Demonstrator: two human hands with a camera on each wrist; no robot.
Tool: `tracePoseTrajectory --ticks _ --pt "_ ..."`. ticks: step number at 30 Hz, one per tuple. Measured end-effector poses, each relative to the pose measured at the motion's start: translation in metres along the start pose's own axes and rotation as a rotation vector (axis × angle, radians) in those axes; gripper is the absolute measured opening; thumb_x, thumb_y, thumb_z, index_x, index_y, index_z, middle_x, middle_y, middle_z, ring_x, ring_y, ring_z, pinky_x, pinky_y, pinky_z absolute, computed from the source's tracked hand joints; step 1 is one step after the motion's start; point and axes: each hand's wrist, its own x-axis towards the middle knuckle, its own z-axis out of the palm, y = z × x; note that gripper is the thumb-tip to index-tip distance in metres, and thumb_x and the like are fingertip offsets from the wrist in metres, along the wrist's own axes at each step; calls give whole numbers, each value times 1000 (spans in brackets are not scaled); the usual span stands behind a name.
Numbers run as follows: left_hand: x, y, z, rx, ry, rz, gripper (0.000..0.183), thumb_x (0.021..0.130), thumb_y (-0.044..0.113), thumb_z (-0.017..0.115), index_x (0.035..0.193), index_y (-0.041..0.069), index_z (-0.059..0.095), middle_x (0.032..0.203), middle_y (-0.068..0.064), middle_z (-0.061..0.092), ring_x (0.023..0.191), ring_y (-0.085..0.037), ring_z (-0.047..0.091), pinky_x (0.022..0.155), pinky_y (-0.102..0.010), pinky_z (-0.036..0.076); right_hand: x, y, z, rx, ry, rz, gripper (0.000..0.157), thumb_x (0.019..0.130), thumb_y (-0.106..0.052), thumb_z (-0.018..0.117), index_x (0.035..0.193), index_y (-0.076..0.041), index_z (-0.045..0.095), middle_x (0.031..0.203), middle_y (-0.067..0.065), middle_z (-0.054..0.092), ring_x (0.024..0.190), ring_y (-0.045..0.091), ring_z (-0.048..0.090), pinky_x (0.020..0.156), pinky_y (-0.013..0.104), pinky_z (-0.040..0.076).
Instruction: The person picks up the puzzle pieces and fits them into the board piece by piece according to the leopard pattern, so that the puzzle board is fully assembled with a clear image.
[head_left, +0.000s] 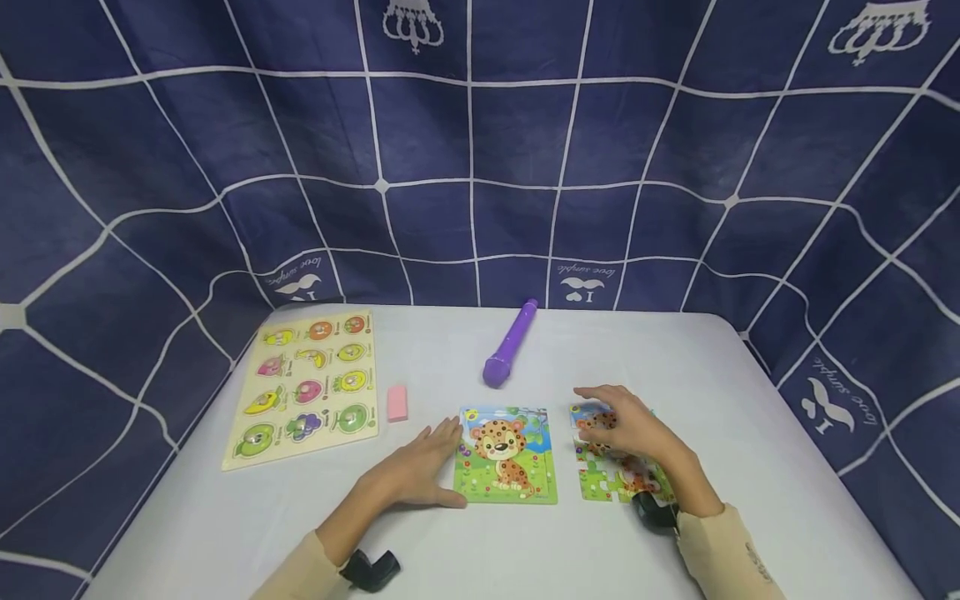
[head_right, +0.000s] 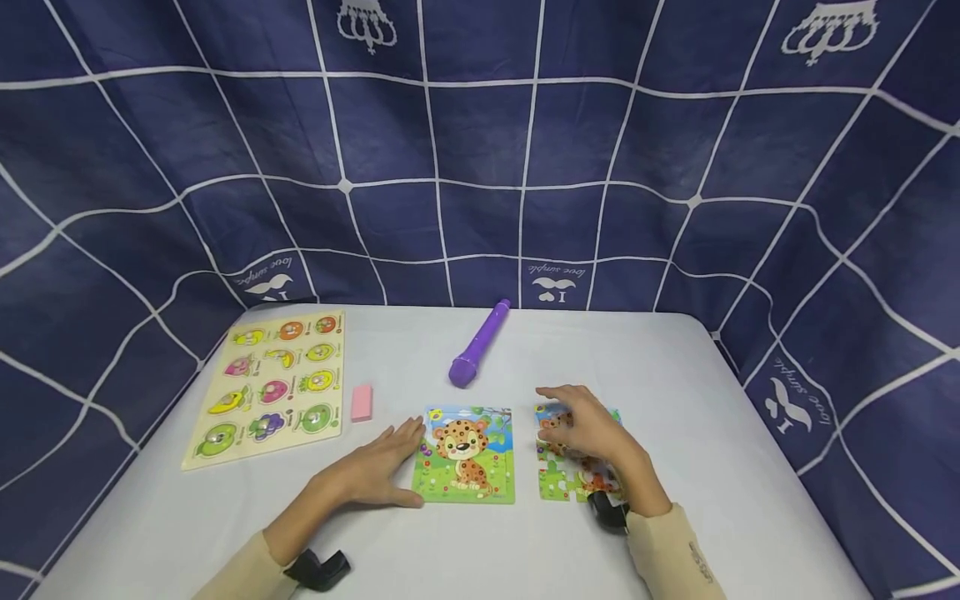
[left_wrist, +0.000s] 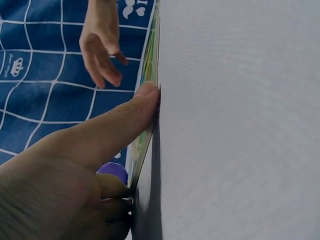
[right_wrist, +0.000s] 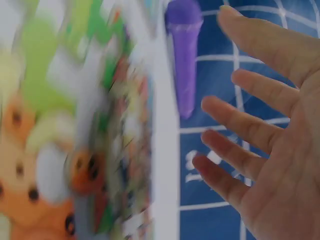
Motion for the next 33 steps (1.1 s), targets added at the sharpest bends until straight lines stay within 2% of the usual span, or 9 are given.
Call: tracePoseTrajectory --ticks 4,9,13,16,20,26,33 --pt "0 -2 2 5 2 -5 114 73 70 68 152 -2 25 163 -17 15 152 -30 16 124 -47 18 10 19 -1 98 -69 21 64 78 -23 82 135 -9 57 132 14 60 123 38 52 99 59 47" --pt "0 -4 3 4 13 -1 115 73 70 68 152 -2 26 163 -17 16 152 -30 18 124 -47 19 20 29 -1 143 -123 74 66 75 -25 84 134 -9 58 134 15 58 122 35 52 100 57 47" --pt "0 -4 4 -7 17 2 115 73 70 67 152 -1 25 163 -17 16 152 -30 17 124 -48 18 23 33 0 136 -146 96 63 75 -24 83 131 -8 61 128 14 61 113 29 55 95 50 50" --pt "0 -4 4 -8 13 3 115 74 71 66 152 -1 24 163 -16 15 152 -29 16 124 -47 17 25 38 3 110 -155 81 57 76 -24 82 128 -7 63 121 12 63 105 24 55 89 42 50" --pt "0 -4 4 -11 10 2 114 74 71 66 152 0 24 163 -15 15 152 -28 16 124 -47 17 27 44 5 81 -161 56 50 78 -21 80 125 -8 65 117 9 65 102 21 55 86 38 50" --pt "0 -4 4 -23 8 1 113 75 70 66 153 0 24 163 -15 14 152 -28 15 124 -47 16 31 47 1 62 -184 38 46 79 -17 79 123 -7 67 116 8 65 102 21 56 87 38 50" --pt "-1 -5 4 -30 4 6 113 75 69 67 153 -1 23 164 -15 13 152 -29 14 124 -48 15 37 48 -3 52 -220 80 50 74 -22 84 119 -8 68 112 5 66 103 20 59 94 43 50"
